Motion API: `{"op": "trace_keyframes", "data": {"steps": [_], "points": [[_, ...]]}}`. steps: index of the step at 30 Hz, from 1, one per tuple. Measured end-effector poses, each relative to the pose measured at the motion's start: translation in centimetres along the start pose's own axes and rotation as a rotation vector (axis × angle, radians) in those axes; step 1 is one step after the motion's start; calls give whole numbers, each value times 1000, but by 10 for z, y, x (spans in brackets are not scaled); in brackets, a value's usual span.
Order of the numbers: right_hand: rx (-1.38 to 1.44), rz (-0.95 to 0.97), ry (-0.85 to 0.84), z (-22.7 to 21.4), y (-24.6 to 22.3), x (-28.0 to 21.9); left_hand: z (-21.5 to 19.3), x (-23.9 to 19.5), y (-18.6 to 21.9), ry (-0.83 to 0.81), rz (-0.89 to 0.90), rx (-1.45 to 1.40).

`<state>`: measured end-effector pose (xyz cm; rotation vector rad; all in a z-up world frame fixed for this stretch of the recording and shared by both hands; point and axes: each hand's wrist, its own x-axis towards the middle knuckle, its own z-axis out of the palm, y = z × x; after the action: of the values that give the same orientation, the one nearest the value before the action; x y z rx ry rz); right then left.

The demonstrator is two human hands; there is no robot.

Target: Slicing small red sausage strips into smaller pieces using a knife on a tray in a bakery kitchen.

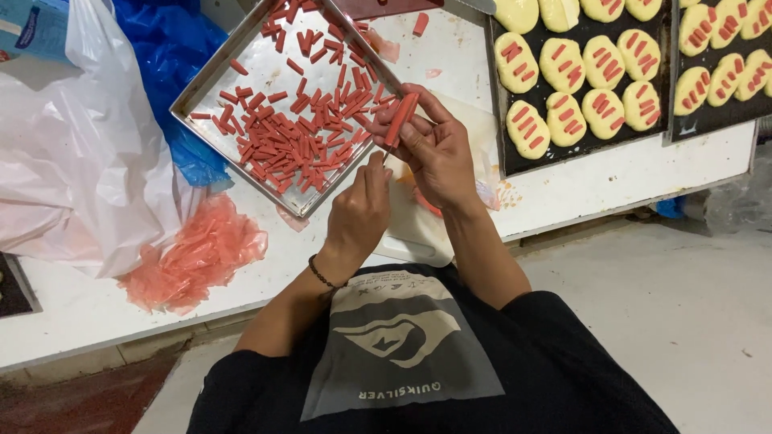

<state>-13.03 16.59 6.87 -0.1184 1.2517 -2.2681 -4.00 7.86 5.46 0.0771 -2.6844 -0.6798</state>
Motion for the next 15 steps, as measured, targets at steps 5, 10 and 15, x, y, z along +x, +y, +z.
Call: {"op": "trace_keyframes", "data": {"steps": [5, 10, 15], "points": [[-46, -3, 4, -3, 1, 1, 23, -4, -6, -14, -35, -98], [-14, 12, 0, -10, 0, 4, 30, -5, -7, -47, -51, -102], [51, 26, 45, -18, 10, 6, 26, -3, -5, -96, -80, -156]]}}
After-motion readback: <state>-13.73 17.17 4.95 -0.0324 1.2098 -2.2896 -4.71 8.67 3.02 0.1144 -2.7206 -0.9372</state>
